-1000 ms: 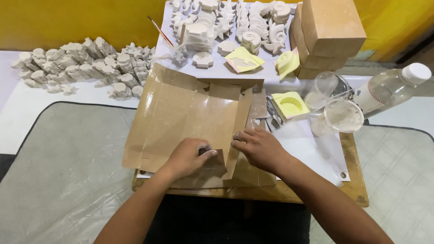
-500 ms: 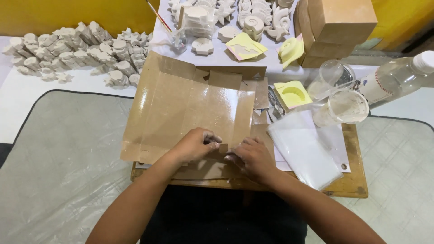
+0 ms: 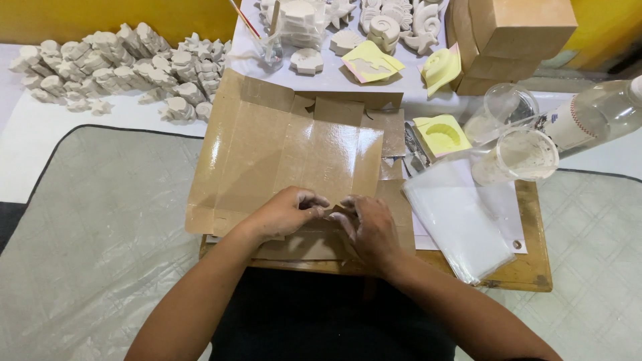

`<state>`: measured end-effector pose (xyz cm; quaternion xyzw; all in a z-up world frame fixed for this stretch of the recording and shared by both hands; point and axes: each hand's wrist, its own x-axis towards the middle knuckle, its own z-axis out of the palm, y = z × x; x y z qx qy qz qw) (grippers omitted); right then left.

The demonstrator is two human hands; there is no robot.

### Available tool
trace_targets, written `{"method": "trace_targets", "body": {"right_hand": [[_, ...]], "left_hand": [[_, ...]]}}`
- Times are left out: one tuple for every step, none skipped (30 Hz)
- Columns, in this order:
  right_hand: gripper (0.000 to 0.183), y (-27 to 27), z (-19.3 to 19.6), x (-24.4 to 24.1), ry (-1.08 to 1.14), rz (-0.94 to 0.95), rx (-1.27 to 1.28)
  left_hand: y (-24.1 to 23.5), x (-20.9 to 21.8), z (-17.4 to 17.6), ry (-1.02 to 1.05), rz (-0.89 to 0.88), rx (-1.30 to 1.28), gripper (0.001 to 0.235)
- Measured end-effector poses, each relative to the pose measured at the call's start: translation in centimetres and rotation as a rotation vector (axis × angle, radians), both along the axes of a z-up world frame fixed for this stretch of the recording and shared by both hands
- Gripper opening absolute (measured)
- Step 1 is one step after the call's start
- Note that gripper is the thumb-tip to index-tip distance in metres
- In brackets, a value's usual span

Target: The person assembles a flat cardboard box, then places several small white decorative items wrapped in plastic into the box. The person closes the box flaps and stacks the finished box with others.

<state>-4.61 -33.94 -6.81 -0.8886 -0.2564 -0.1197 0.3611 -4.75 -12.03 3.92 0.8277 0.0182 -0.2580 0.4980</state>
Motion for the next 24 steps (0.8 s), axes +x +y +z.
{"method": "trace_targets", "body": {"right_hand": [[0.025, 0.4, 0.9, -0.1, 0.000, 0.002, 0.000], [0.017, 0.7, 1.8, -0.2, -0.129, 0.015, 0.012], [0.011, 1.0, 2.7, -0.4, -0.255, 0.025, 0.023], [0.011, 1.1, 3.3, -0.7, -0.253, 0.023, 0.022], [0.010, 1.2, 4.0, -0.9, -0.309, 0.048, 0.015], [0.009, 1.4, 4.7, -1.0, -0.365, 0.072, 0.007], [0.009, 1.4, 3.8, -1.0, -0.365, 0.071, 0.007], [0.009, 1.3, 3.0, -1.0, -0.369, 0.118, -0.002], [0.010, 1.3, 2.2, -0.9, -0.374, 0.166, -0.012], [0.010, 1.2, 2.3, -0.8, -0.376, 0.167, -0.012], [0.006, 1.1, 2.5, -0.9, -0.348, 0.182, -0.054], [0.010, 0.9, 2.6, -0.9, -0.319, 0.197, -0.095], [0.010, 0.7, 2.8, -0.9, -0.321, 0.194, -0.095], [0.010, 0.6, 2.9, -1.0, -0.204, 0.179, -0.133], [0.013, 0.3, 3.1, -1.1, -0.086, 0.166, -0.170], [0.013, 0.4, 3.4, -1.0, -0.085, 0.167, -0.171], [0.012, 0.5, 3.7, -0.8, -0.100, 0.120, -0.150], [0.012, 0.6, 4.0, -0.6, -0.115, 0.074, -0.128], [0.012, 0.8, 4.4, -0.6, -0.115, 0.075, -0.128], [0.011, 0.9, 4.8, -0.5, -0.126, 0.071, -0.115], [0.010, 1.1, 5.1, -0.5, -0.137, 0.064, -0.102], [0.010, 1.1, 4.9, -0.6, -0.137, 0.063, -0.101], [0.009, 1.1, 4.7, -0.7, -0.215, 0.078, -0.084], [0.008, 1.1, 4.5, -0.7, -0.294, 0.092, -0.068]], "left_hand": [[0.1, 0.0, -0.1, 0.000, 0.002, 0.000, 0.032], [0.2, 0.0, -0.2, -0.003, 0.008, 0.002, 0.031], [0.2, -0.1, -0.3, -0.003, 0.010, 0.003, 0.030], [0.2, -0.1, -0.3, -0.001, 0.008, 0.003, 0.030], [0.2, -0.1, -0.2, -0.014, 0.013, 0.015, 0.029], [0.3, -0.1, 0.0, -0.027, 0.018, 0.027, 0.027], [0.3, -0.1, -0.2, -0.027, 0.018, 0.027, 0.027], [0.3, -0.2, -0.3, -0.033, 0.012, 0.030, 0.027], [0.4, -0.2, -0.4, -0.041, 0.007, 0.032, 0.027], [0.3, 0.0, -0.3, -0.042, 0.007, 0.032, 0.027], [0.2, 0.0, -0.3, -0.053, 0.007, 0.024, 0.027], [0.1, 0.0, -0.2, -0.064, 0.008, 0.016, 0.026], [0.2, 0.0, -0.1, -0.066, 0.005, 0.016, 0.026], [0.2, 0.0, 0.0, -0.066, -0.016, -0.005, 0.026], [0.2, -0.2, 0.0, -0.064, -0.034, -0.027, 0.027], [0.2, -0.3, 0.4, -0.064, -0.034, -0.028, 0.027], [0.3, -0.4, 0.8, -0.058, -0.039, -0.052, 0.028], [0.3, -0.5, 1.2, -0.053, -0.044, -0.076, 0.030], [0.4, -0.5, 1.1, -0.053, -0.043, -0.076, 0.030], [0.4, -0.5, 1.0, -0.066, -0.062, -0.090, 0.031], [0.4, -0.5, 0.9, -0.079, -0.083, -0.103, 0.032], [0.5, -0.4, 0.8, -0.078, -0.084, -0.102, 0.032], [0.5, -0.4, 0.7, -0.096, -0.072, -0.083, 0.030], [0.6, -0.3, 0.6, -0.114, -0.060, -0.063, 0.029]]}}
